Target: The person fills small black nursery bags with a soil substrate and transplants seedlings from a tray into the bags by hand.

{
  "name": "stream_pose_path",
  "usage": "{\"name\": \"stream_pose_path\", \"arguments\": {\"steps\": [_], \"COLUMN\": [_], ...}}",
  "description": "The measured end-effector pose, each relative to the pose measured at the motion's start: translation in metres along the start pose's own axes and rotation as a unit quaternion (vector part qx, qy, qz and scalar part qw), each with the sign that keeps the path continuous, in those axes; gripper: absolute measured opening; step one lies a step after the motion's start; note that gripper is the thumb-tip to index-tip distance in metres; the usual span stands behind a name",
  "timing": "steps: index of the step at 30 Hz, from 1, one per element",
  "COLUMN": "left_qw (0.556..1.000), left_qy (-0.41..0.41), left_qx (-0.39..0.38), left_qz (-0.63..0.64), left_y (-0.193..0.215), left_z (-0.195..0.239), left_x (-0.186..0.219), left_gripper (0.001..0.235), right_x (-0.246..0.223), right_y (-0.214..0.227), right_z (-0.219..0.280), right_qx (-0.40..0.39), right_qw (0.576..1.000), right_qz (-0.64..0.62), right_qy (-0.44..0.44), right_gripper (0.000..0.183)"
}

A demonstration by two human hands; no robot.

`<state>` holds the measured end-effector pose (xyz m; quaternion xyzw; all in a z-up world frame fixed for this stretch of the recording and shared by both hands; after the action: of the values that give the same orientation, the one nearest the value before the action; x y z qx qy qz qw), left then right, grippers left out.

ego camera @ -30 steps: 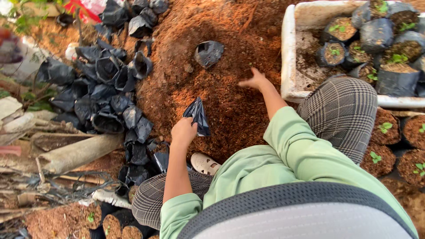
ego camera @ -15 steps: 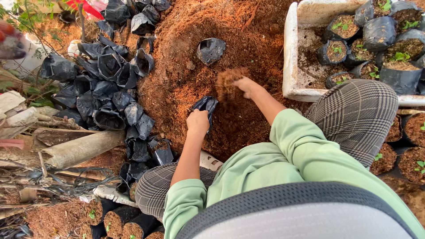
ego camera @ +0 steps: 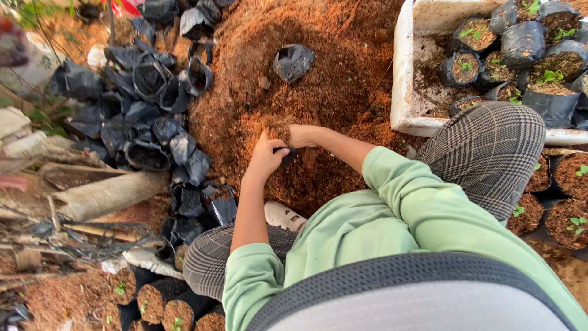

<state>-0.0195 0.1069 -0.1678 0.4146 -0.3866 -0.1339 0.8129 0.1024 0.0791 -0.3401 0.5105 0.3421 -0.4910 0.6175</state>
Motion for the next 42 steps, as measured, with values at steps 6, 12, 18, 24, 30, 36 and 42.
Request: {"name": "stream_pose_path", "arguments": {"steps": [6,12,18,24,30,36,42], "left_qw": [0.995,0.997,0.997,0.995,0.999,0.999,1.000], "left_qy": [-0.079,0.062,0.040,-0.015,-0.002,0.005,0.009], "left_qx": [-0.051,-0.041,0.001,0.021,0.029,0.009,0.010], "left_qz": [0.039,0.021,0.064,0.100,0.013,-0.034,-0.006], "left_y": [-0.010,0.020,0.050,0.054,0.039,0.021,0.024], "left_z": [0.023,0.014,0.027,0.032,0.013,0.000,-0.024], "left_x": [0.001,-0.020,-0.014,0.002,0.003,0.000,-0.019], "left_gripper": [0.014,0.010,0.015,0.015,0.015,0.018,0.021], "right_x": [-0.007,-0.093,-0.100,0.006,0.013,-0.136,-0.144], "right_y": [-0.053,-0.001,0.075,0.044,0.071,0.102,0.049], "right_z": [0.004,0.004,-0.028,0.023,0.087,0.103,0.037], "right_qx": [-0.063,-0.186,0.004,0.045,0.166,0.223,0.148], "right_qw": [0.894,0.959,0.913,0.932,0.978,0.900,0.962], "right_qz": [0.340,0.211,0.403,0.342,-0.103,-0.375,-0.230], "right_qy": [0.285,0.043,0.067,-0.116,-0.078,0.011,0.017], "right_gripper": [0.022,0.025,0.080,0.089,0.073,0.051,0.043]}}
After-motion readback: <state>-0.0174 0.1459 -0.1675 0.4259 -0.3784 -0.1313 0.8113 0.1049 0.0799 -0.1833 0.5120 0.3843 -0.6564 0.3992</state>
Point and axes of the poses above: each hand's wrist, its own z-axis away from the middle knuckle, its own y-axis out of the back of the hand, x = y × z, the point moved 7 cm from there along -z, towards the middle knuckle, and after that the axes turned 15 degrees about y, right-handed, at the moved point
